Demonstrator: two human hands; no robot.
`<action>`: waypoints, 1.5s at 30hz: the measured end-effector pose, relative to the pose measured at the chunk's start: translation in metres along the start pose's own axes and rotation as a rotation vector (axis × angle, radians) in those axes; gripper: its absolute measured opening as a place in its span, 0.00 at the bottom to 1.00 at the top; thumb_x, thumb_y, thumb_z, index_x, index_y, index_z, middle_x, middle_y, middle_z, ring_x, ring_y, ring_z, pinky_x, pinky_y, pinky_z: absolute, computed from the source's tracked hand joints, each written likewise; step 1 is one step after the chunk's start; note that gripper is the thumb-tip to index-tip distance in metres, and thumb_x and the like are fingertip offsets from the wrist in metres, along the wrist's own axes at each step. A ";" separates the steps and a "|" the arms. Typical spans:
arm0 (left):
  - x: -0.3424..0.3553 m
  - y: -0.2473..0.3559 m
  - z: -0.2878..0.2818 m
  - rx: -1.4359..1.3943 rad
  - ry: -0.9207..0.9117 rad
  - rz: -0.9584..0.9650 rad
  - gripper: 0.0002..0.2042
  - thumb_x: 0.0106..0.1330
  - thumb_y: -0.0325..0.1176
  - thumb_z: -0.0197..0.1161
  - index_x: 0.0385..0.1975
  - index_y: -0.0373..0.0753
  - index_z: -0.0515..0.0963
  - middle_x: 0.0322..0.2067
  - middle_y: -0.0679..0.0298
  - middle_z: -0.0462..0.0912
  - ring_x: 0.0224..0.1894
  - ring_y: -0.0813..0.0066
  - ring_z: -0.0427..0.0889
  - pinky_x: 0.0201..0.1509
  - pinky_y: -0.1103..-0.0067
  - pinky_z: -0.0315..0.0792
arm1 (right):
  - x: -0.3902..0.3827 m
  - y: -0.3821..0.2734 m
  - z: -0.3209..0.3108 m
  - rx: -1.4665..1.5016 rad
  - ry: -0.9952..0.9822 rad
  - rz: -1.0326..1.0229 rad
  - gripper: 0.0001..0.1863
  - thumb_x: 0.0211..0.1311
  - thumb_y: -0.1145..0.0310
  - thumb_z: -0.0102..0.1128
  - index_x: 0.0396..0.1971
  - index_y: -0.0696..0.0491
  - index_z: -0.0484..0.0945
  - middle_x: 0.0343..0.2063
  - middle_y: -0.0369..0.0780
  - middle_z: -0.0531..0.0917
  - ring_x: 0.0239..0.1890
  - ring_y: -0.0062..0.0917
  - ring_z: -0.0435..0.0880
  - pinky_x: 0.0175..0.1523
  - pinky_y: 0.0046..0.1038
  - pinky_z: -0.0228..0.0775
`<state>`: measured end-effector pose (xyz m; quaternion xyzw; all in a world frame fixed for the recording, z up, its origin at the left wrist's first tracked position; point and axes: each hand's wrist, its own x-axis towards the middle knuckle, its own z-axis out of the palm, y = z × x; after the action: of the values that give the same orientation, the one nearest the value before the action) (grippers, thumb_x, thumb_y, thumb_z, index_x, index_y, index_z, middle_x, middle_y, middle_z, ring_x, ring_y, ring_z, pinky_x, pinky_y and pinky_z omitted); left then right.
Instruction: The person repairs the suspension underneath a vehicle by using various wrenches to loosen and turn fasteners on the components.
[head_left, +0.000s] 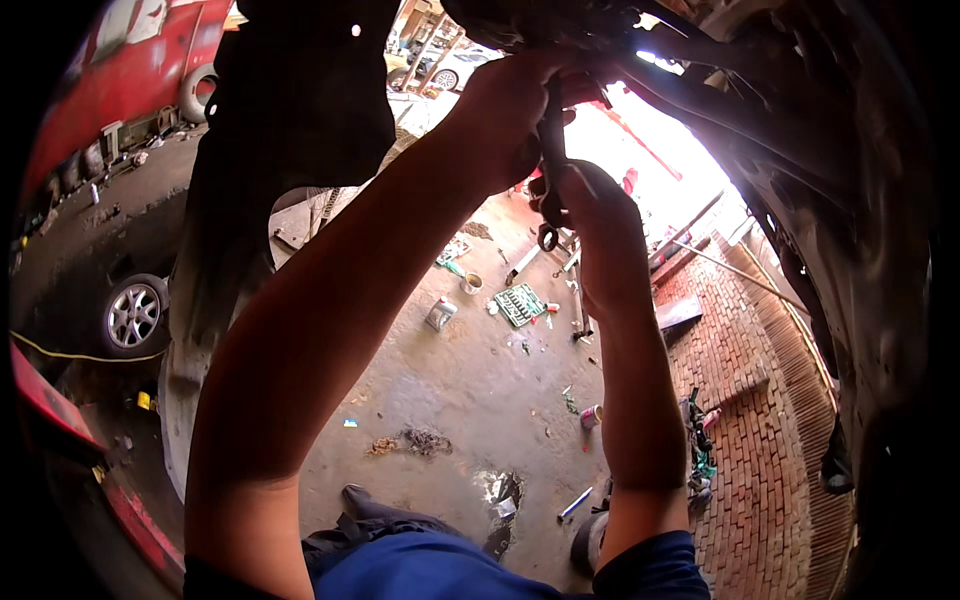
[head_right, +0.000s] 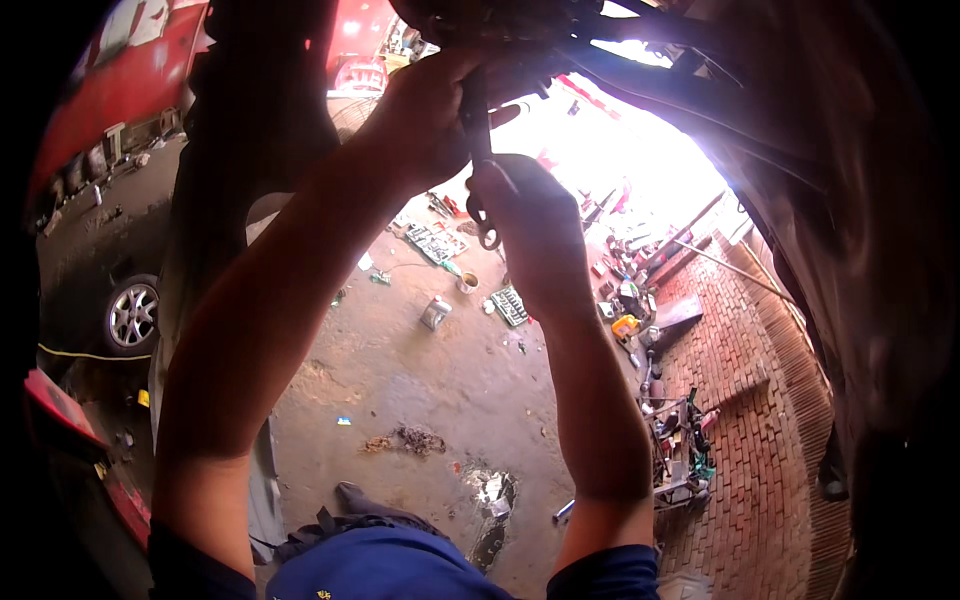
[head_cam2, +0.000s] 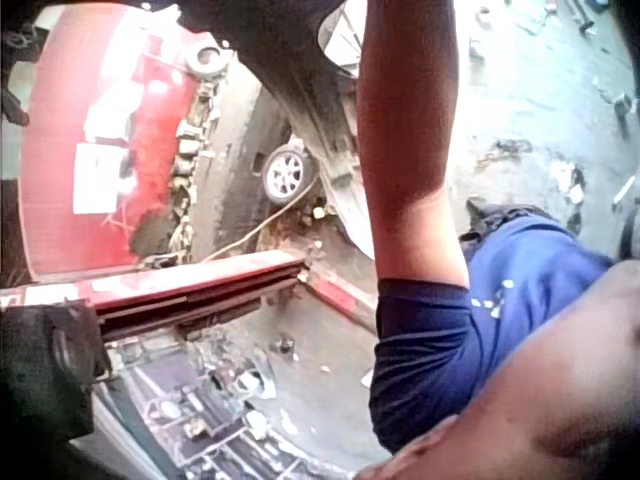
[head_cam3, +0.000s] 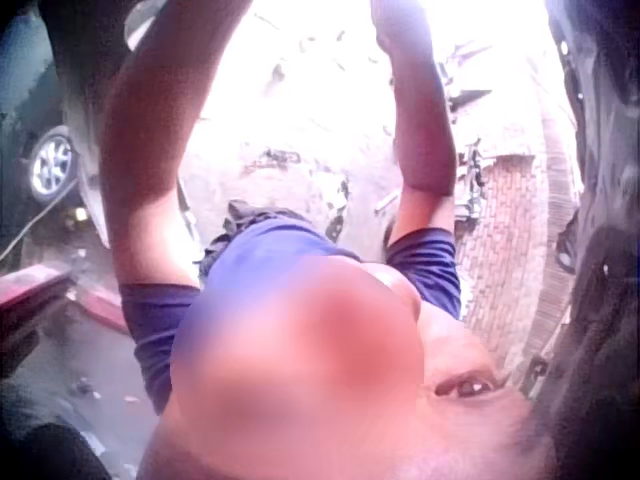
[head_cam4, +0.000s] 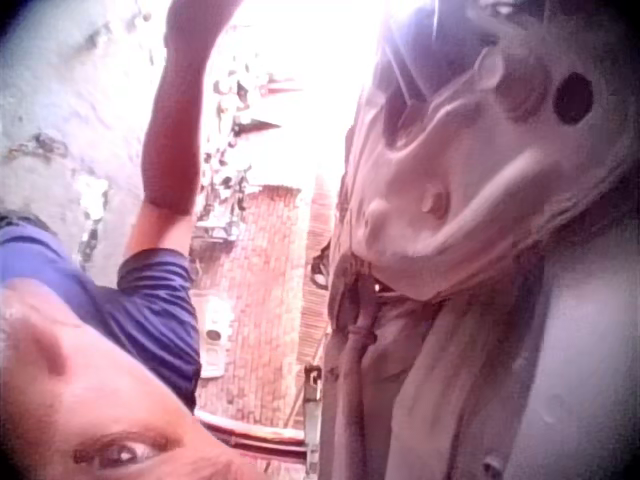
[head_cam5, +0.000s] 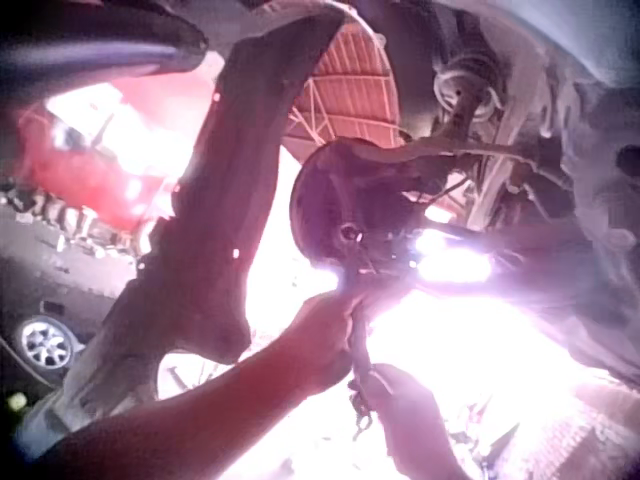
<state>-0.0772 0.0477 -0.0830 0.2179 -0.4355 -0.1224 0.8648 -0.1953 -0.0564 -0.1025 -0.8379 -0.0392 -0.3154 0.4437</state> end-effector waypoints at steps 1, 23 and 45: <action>-0.002 0.001 0.000 0.013 -0.004 0.004 0.15 0.75 0.36 0.50 0.53 0.40 0.80 0.50 0.63 0.85 0.55 0.74 0.79 0.62 0.72 0.64 | 0.000 -0.001 0.004 -0.011 -0.022 0.020 0.14 0.73 0.62 0.57 0.44 0.59 0.81 0.32 0.37 0.84 0.34 0.17 0.80 0.41 0.23 0.72; 0.014 -0.014 -0.014 -0.392 -0.272 0.001 0.14 0.76 0.34 0.54 0.53 0.33 0.79 0.50 0.57 0.85 0.54 0.68 0.83 0.60 0.70 0.75 | -0.084 0.006 -0.090 -0.465 0.280 -0.151 0.10 0.72 0.71 0.56 0.37 0.60 0.85 0.18 0.30 0.76 0.19 0.10 0.70 0.26 0.18 0.59; 0.007 -0.013 0.005 -0.264 -0.120 0.045 0.09 0.71 0.28 0.58 0.47 0.35 0.79 0.42 0.61 0.84 0.48 0.71 0.83 0.63 0.69 0.74 | -0.063 -0.079 -0.055 -0.043 -0.035 0.191 0.19 0.73 0.63 0.52 0.52 0.61 0.80 0.18 0.34 0.75 0.14 0.13 0.68 0.22 0.19 0.59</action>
<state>-0.0774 0.0321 -0.0811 0.0848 -0.4712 -0.1719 0.8610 -0.3000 -0.0375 -0.0594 -0.8525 0.0401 -0.2578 0.4530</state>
